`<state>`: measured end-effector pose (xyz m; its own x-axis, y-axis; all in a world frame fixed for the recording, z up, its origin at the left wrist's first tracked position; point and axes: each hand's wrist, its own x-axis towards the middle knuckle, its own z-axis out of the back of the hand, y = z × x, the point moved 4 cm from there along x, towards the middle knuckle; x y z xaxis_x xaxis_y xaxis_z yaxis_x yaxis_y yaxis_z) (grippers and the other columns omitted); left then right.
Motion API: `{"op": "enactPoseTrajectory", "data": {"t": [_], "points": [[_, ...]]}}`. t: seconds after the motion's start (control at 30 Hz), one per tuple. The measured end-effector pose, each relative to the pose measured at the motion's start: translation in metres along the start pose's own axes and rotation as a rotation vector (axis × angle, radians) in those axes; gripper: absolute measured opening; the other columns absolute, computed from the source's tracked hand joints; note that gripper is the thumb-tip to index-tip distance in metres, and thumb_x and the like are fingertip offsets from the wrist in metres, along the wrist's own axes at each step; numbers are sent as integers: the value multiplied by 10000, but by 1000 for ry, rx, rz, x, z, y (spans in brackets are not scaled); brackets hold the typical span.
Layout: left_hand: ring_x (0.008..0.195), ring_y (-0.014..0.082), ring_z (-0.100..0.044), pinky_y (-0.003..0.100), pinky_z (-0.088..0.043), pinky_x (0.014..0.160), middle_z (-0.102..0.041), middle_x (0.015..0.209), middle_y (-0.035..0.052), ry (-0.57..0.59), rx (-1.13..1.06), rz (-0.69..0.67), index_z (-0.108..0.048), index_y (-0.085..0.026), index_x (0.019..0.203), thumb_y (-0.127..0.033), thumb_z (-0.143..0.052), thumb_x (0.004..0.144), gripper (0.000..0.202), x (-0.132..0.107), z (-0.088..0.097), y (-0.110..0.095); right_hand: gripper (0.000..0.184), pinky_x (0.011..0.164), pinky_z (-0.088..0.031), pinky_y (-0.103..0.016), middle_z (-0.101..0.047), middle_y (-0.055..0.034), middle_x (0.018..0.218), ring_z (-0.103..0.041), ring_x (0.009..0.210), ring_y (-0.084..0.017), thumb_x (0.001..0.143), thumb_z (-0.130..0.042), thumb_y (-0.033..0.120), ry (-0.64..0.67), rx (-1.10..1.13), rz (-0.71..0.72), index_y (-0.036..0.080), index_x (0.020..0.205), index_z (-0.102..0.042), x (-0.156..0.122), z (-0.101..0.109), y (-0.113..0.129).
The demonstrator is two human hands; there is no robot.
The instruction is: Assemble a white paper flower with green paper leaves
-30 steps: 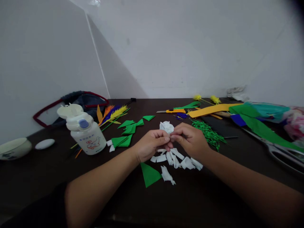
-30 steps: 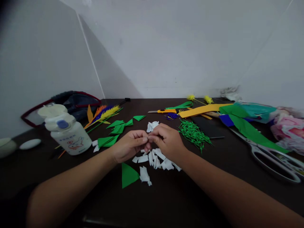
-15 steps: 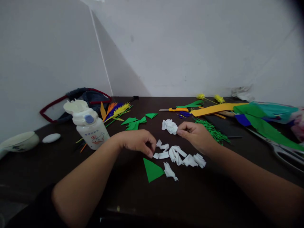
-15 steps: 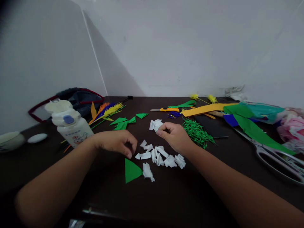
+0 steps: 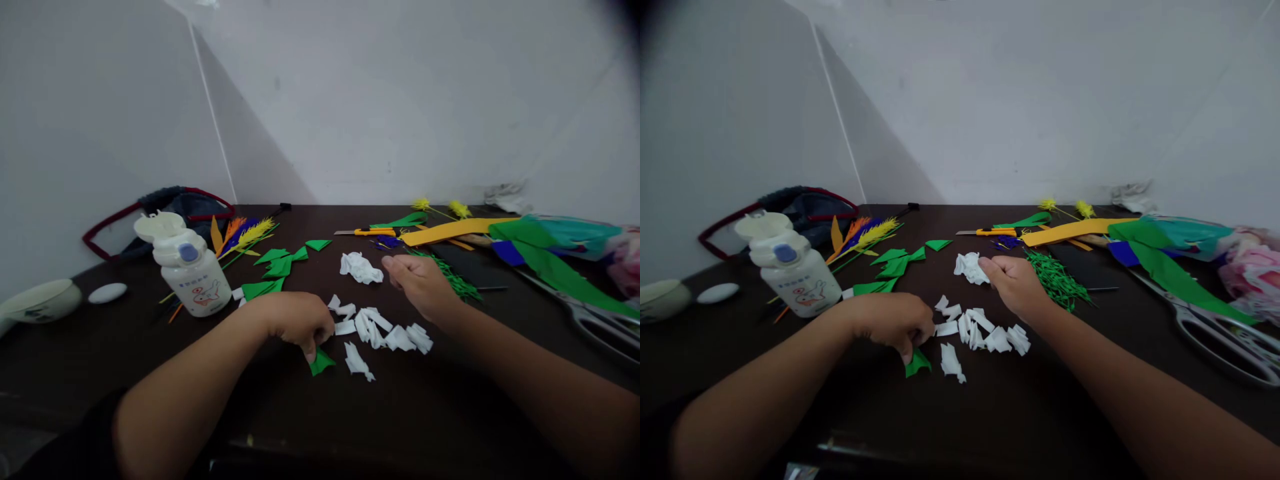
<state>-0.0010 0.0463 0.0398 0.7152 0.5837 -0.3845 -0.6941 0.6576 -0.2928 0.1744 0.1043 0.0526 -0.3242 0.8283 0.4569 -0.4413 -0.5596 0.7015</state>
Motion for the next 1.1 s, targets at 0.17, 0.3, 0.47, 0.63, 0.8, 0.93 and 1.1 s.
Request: {"op": "enactPoseTrajectory", "data": {"t": [0.17, 0.3, 0.47, 0.63, 0.8, 0.93, 1.1], "points": [[615, 107, -478, 215, -351, 563, -538, 679, -15, -105, -236, -143, -559, -161, 602, -136, -632, 623, 80, -8, 12, 4, 159, 636, -379, -272, -591, -16, 704, -527, 679, -144, 775, -509, 307, 66, 95, 31, 196, 692, -586, 1, -3, 1], [607, 89, -473, 217, -357, 561, -491, 649, -28, -451, -549, -109, -460, -152, 605, -210, -610, 671, 174, -9, 26, 11, 157, 730, -390, -295, -629, -34, 855, -556, 795, -159, 779, -494, 255, 64, 75, 52, 224, 829, -639, 0, -3, 6], [572, 62, -451, 215, -363, 539, -442, 662, -53, -710, -933, -99, -431, -162, 713, -189, -663, 616, 252, -1, 25, 14, 177, 554, -373, -273, -577, -1, 596, -513, 567, -132, 782, -475, 283, 32, 14, -35, 206, 714, -618, -1, -3, 9], [579, 66, -449, 222, -383, 564, -447, 639, -64, -782, -1086, -94, -463, -164, 938, -121, -666, 592, 404, 6, 25, 11, 229, 492, -310, -258, -499, 21, 511, -436, 494, -112, 785, -473, 305, 50, -56, 35, 200, 609, -575, -5, -4, 18], [573, 70, -478, 241, -397, 587, -499, 621, -40, -816, -1151, -66, -501, -136, 703, -151, -642, 631, 159, 11, 22, 13, 324, 505, -319, -256, -457, 27, 489, -431, 501, -112, 810, -448, 340, 92, 32, 66, 196, 524, -501, -7, -5, 20], [562, 82, -488, 252, -400, 591, -531, 597, -30, -823, -1171, -63, -532, -143, 706, -170, -617, 663, 99, 14, 20, 14, 186, 650, -382, -278, -583, -5, 706, -525, 690, -138, 806, -477, 303, 124, 171, 111, 213, 724, -619, -6, -7, 17], [550, 77, -465, 235, -379, 573, -524, 593, -32, -881, -1159, -39, -553, -130, 714, -219, -648, 647, 147, 15, 20, 14, 220, 743, -405, -310, -580, -24, 886, -540, 811, -151, 809, -464, 257, 156, 252, 114, 260, 953, -631, -6, -11, 14]]}}
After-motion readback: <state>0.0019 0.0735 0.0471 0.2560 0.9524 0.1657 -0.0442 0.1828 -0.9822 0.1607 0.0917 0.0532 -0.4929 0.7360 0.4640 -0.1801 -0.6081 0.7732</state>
